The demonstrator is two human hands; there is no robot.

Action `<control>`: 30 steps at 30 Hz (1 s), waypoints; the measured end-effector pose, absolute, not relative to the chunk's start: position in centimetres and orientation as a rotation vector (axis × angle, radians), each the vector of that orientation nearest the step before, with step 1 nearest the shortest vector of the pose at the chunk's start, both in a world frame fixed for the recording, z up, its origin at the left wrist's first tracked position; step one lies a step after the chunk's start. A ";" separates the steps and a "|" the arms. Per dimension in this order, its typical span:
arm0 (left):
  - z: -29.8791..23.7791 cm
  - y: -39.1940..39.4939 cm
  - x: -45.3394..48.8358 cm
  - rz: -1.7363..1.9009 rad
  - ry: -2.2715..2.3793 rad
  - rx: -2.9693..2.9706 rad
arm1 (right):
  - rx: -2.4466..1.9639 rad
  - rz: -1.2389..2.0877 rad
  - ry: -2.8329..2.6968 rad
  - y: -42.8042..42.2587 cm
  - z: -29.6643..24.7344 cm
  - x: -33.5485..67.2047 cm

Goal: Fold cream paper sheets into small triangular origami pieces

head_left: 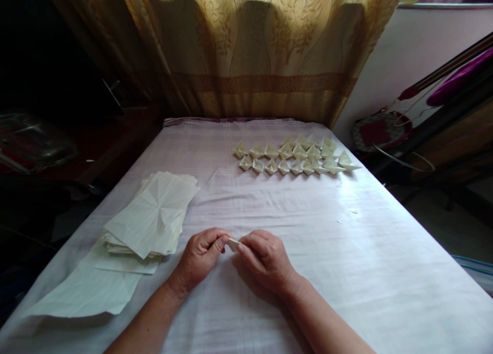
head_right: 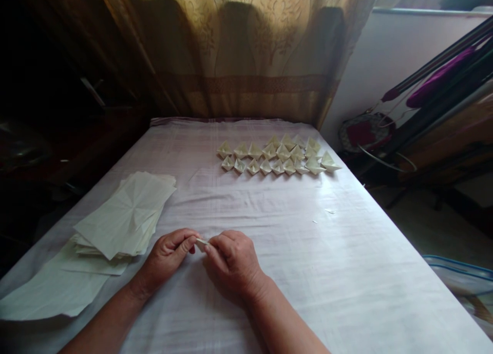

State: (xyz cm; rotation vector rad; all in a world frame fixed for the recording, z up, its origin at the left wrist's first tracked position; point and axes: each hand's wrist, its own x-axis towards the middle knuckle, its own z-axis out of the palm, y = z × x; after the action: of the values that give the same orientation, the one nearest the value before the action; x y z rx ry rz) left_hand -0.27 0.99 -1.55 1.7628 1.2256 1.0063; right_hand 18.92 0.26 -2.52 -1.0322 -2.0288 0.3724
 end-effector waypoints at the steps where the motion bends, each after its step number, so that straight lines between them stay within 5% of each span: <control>1: -1.6 1.0 -0.3 1.031 1.243 1.747 | -1.046 0.387 -2.018 0.3 -2.5 19.0; 30: -1.4 0.5 0.4 0.908 1.240 1.439 | -1.032 0.376 -1.860 0.1 -2.3 19.1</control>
State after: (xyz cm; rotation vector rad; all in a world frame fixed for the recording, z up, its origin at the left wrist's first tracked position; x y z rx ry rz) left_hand 0.37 0.51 -1.41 1.4391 1.2397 0.9076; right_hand 19.10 0.06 -2.31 -1.0324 -1.8602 0.3755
